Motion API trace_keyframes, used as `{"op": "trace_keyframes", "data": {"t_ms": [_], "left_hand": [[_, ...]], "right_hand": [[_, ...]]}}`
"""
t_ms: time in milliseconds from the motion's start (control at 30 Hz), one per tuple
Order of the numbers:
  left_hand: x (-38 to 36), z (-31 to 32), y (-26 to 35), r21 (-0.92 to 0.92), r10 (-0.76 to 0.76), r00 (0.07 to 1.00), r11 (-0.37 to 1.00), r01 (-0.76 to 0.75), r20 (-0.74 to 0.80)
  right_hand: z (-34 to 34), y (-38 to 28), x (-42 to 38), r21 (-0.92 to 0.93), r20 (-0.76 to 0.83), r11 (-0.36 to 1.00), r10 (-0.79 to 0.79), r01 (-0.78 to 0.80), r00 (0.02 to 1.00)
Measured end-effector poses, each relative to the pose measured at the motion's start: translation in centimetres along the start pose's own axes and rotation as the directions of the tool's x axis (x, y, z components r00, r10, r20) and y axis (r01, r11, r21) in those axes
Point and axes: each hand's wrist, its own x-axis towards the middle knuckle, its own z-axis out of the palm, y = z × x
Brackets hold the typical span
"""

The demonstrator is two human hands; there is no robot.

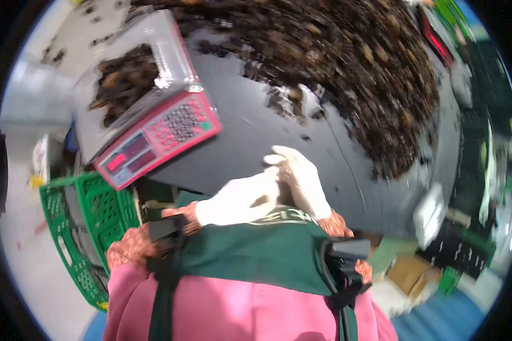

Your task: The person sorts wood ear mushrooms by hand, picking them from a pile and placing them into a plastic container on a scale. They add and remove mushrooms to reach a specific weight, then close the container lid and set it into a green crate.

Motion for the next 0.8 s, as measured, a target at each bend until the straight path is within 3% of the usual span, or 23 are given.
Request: {"op": "trace_keyframes", "data": {"t_ms": [67,100,200,333,367,400,433,533,600,667,733,800], "left_hand": [[0.2,-1.0,1.3,-0.139,-0.193,0.951,0.963,0.231,0.240],[-0.1,-0.7,0.8,-0.158,-0.120,0.974,0.976,0.151,0.191],[0.1,-0.4,1.5,-0.101,-0.191,0.957,0.971,0.216,0.217],[0.6,-1.2,1.7,-0.067,0.004,0.992,0.998,0.004,0.126],[0.9,-2.0,2.6,0.037,0.014,0.999,0.999,-0.015,0.030],[0.8,-2.5,2.2,-0.004,-0.167,0.980,0.986,0.168,-0.105],[0.7,-3.3,2.2,-0.323,-0.404,0.906,0.880,0.348,-0.127],[-0.4,-4.9,1.2,-0.289,-0.426,0.840,0.895,0.339,-0.336],[-1.6,-6.0,0.4,-0.077,-0.424,0.848,0.903,0.423,-0.317],[-2.3,-5.9,0.1,-0.040,-0.446,0.845,0.889,0.456,-0.294],[-2.2,-5.1,0.4,-0.035,-0.458,0.848,0.884,0.466,-0.268],[-2.0,-4.2,0.3,-0.024,-0.437,0.863,0.895,0.446,-0.254]], "right_hand": [[-0.5,0.6,-0.2,0.007,0.013,1.000,0.023,-0.023,1.000],[-0.4,0.5,-0.5,-0.044,-0.015,0.999,0.020,-0.020,1.000],[-0.7,0.4,-1.4,-0.094,-0.085,0.995,-0.034,0.026,0.996],[-2.0,0.2,-2.2,-0.071,-0.188,0.995,-0.088,0.076,0.978],[-1.9,-0.5,-2.8,-0.040,-0.231,0.996,-0.081,0.073,0.970],[-1.9,-1.0,-3.3,-0.010,-0.274,0.997,-0.075,0.075,0.959],[-2.2,-1.1,-3.4,-0.025,-0.303,0.995,-0.102,0.099,0.948],[-2.9,-1.3,-4.1,-0.029,-0.355,0.992,-0.127,0.125,0.926],[-3.0,-1.5,-4.6,-0.100,-0.361,0.990,-0.132,0.103,0.923],[-3.2,-1.4,-5.6,-0.222,-0.397,0.971,-0.173,0.089,0.901],[-4.9,-0.4,-6.7,-0.661,-0.287,0.744,-0.373,0.099,0.882],[-5.5,-0.4,-8.3,-0.833,-0.093,0.531,-0.409,0.154,0.908]]}}
